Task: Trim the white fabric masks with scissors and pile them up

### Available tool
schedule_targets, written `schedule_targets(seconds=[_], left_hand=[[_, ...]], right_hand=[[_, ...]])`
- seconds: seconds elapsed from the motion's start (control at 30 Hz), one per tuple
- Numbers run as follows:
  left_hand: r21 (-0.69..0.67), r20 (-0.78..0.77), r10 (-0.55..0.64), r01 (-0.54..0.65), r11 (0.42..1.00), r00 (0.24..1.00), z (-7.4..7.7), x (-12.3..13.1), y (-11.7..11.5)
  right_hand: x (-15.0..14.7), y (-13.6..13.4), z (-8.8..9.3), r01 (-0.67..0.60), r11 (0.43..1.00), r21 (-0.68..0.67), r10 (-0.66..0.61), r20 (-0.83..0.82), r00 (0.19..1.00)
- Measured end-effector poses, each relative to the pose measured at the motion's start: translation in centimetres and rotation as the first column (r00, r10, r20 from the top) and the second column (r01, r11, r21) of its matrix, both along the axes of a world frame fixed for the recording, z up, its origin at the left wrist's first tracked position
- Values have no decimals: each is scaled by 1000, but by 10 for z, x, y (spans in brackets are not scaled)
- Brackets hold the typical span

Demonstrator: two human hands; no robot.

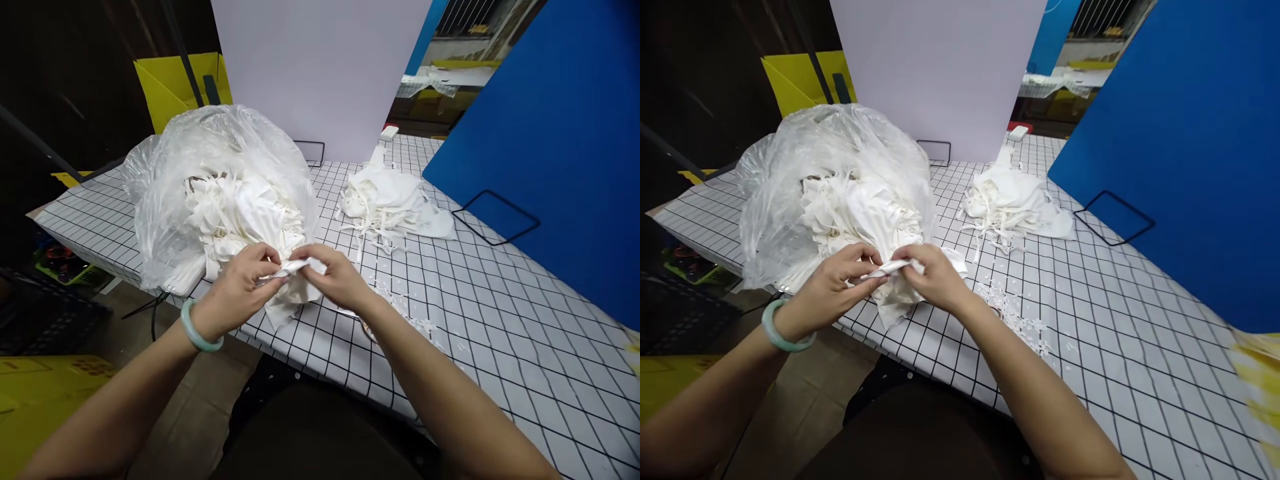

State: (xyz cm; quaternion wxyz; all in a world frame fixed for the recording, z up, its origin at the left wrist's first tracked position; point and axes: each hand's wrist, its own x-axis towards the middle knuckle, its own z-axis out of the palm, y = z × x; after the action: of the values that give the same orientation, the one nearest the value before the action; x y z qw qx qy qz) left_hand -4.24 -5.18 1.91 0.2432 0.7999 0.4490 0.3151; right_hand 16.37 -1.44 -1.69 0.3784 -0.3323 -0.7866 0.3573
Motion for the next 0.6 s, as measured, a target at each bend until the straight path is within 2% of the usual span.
schedule_targets(seconds=[0.07,0.13,0.17,0.23,0.3,0.33,0.37,0.43,0.5,0.53,0.6], left_hand=[[-68,21,15,-14,998,1000,-1,-1,-1],[-253,83,-14,35,967,996,-1,-1,-2],[-377,128,-35,82,922,991,-2,0,-3],[-618,255,-65,214,756,965,-6,5,-5],[-746,417,-23,356,563,909,-12,11,-7],[-759,492,28,413,503,870,-15,14,-7],[-753,551,87,449,481,830,-17,17,-7],[-729,593,161,441,524,789,-19,19,-7],[-685,554,116,371,627,825,-17,19,-7],[-650,516,65,340,680,854,-14,18,-7],[-587,439,-29,311,747,898,-10,16,-7]], right_hand=[[6,3,2,166,986,-8,-166,-67,984],[13,3,1,259,963,70,-252,-91,963],[15,2,-1,271,955,124,-260,-95,961],[17,-2,-6,264,941,214,-245,-110,963],[17,-6,-11,257,927,274,-228,-135,964],[17,-7,-12,254,921,294,-219,-147,964],[18,-9,-13,242,923,299,-204,-153,967],[23,-11,-10,167,961,219,-142,-123,982],[29,-13,-5,-24,1000,-8,23,-57,998],[31,-13,-2,-141,980,-143,138,-36,990],[34,-13,0,-301,894,-333,306,-37,951]])
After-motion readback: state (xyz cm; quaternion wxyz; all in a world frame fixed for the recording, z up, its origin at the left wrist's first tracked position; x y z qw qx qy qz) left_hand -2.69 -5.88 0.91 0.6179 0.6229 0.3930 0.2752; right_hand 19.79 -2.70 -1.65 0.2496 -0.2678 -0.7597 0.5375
